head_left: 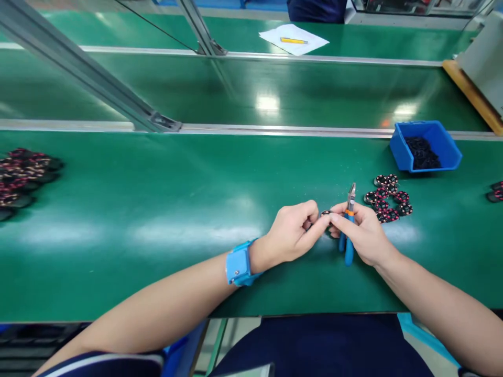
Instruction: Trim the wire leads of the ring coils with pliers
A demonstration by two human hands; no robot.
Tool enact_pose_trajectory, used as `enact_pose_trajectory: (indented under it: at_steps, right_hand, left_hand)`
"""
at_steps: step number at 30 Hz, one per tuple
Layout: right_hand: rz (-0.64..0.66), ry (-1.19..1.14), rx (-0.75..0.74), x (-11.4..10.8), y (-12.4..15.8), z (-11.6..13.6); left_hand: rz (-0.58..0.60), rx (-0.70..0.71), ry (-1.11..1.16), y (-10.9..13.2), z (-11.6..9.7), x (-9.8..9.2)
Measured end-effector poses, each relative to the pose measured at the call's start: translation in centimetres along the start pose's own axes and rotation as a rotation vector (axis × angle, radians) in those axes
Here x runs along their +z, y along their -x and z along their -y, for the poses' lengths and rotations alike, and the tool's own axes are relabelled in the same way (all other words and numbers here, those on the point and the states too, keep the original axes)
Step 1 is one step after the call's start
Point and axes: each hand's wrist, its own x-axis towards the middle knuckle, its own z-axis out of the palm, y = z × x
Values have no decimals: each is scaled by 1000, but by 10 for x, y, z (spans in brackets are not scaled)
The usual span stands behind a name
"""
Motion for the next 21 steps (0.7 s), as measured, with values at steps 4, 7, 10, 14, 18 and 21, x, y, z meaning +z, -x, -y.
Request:
enact_pose_trajectory:
  at_steps: [4, 7, 10, 14, 18, 21]
  right_hand:
    - [16, 56, -6, 1, 1, 1]
    - [-5, 53, 29, 2, 1, 3]
    - [-37, -5, 85, 3, -1, 5]
    - [-79, -29, 112, 5, -1, 7]
    - [-71, 8, 111, 6, -1, 8]
    - [-64, -12, 113, 5, -1, 7]
  left_hand:
    - [-55, 62, 81, -3, 0, -8]
    - [-298, -19, 300, -4, 9, -15]
    - [-350, -65, 363, -1, 19, -20]
    - [-20, -147, 270, 4, 13, -17]
    - [65, -221, 328, 0, -4, -13]
    - [-211, -197, 461, -4, -3, -15]
